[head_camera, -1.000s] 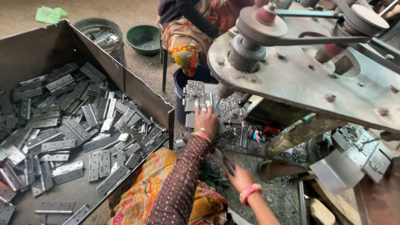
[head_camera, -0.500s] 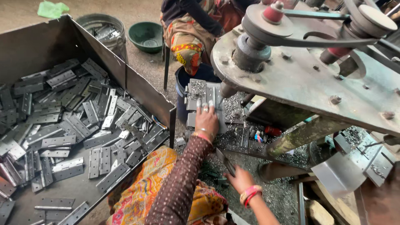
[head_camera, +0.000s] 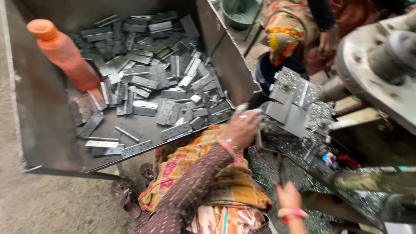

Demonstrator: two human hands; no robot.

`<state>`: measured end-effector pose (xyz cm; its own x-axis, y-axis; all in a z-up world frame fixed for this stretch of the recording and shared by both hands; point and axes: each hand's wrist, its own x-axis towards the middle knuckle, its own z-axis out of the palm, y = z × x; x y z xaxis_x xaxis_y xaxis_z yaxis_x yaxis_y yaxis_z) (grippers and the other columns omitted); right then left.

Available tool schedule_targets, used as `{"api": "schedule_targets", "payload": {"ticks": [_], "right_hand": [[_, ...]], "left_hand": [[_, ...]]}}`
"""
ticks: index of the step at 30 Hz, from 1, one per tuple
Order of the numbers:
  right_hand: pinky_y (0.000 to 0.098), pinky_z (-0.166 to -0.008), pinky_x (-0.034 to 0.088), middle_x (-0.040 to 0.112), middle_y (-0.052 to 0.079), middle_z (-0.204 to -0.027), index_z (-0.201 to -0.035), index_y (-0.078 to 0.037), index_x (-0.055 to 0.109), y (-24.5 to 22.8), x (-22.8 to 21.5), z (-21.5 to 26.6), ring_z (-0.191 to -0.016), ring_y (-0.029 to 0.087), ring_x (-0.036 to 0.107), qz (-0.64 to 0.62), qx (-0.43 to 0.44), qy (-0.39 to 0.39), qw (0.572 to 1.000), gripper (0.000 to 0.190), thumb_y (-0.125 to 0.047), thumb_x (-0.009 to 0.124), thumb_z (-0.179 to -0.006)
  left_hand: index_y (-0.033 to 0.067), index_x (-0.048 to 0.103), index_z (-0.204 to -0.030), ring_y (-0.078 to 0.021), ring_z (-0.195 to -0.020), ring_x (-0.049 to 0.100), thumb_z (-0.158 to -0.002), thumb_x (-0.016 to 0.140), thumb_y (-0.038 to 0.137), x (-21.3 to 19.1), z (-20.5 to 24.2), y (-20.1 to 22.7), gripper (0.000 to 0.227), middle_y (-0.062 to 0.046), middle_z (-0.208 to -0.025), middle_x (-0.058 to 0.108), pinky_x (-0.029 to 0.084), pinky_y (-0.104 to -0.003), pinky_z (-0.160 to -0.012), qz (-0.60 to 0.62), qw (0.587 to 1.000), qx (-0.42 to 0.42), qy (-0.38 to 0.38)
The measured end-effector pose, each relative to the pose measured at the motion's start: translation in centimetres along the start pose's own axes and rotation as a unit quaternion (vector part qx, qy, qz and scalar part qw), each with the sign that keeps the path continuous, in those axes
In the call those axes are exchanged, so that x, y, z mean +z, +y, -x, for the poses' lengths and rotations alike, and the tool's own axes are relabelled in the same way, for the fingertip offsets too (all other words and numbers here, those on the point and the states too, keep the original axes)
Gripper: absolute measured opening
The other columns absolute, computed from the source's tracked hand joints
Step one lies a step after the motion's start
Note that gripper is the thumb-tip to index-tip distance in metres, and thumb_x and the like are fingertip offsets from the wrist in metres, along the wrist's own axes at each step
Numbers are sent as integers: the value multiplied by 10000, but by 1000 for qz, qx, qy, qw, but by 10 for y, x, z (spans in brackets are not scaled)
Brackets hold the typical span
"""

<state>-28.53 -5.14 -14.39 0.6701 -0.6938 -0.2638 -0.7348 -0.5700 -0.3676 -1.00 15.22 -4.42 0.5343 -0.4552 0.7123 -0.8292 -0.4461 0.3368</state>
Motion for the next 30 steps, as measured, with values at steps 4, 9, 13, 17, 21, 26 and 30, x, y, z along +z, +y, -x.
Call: {"api": "schedule_targets", "payload": {"ticks": [4,9,13,17,21,26,30], "right_hand": [[452,-617,540,722,148,-734,-1056,-91,705,-36,-69,5,-625,318,686,35,11,-41,998,487,-549,652,-899],[369,-504,500,679,97,-666,-1042,-84,698,-80,-99,9,-468,201,608,35,67,-114,991,470,-527,657,-890],[394,-514,502,673,101,-657,-1069,-98,699,-87,-101,21,-476,234,613,24,71,-99,992,461,-515,661,-875],[396,-526,521,679,99,-655,-1072,-110,689,-90,-102,17,-483,240,643,49,59,-95,993,466,-530,648,-874],[395,-547,542,689,102,-661,-1058,-112,688,-83,-97,14,-504,244,671,63,62,-86,992,479,-553,642,-877],[410,-552,552,708,110,-670,-1010,-95,667,-71,-93,6,-523,259,693,51,54,-96,993,499,-573,644,-866],[455,-621,555,734,167,-691,-998,-95,658,-61,-80,-1,-607,322,731,75,36,-85,993,527,-606,642,-871]], "left_hand": [[159,654,-1237,-273,-968,655,-927,631,146,-75,89,-118,312,-61,-1189,672,503,-467,-840,-116,947,-240,-181],[191,697,-1180,-343,-1031,635,-735,705,138,-119,166,-170,448,-62,-1058,682,483,-528,-936,-175,942,-249,-141],[200,708,-1108,-336,-1019,636,-793,695,57,-113,193,-177,346,-66,-1032,666,495,-487,-889,-100,926,-321,-172],[190,724,-1086,-364,-950,647,-768,715,72,-104,194,-192,339,-100,-991,654,514,-491,-825,-61,930,-326,-155],[203,756,-1084,-350,-956,675,-827,750,147,-121,188,-192,263,-95,-1023,695,533,-455,-819,-17,909,-415,-49],[137,725,-1155,-327,-959,694,-875,776,221,-168,140,-178,297,-121,-1050,703,531,-425,-820,39,863,-485,138],[54,694,-1182,-379,-931,658,-846,662,34,-173,83,-145,338,-170,-1016,667,514,-457,-809,10,902,-419,105]]}}
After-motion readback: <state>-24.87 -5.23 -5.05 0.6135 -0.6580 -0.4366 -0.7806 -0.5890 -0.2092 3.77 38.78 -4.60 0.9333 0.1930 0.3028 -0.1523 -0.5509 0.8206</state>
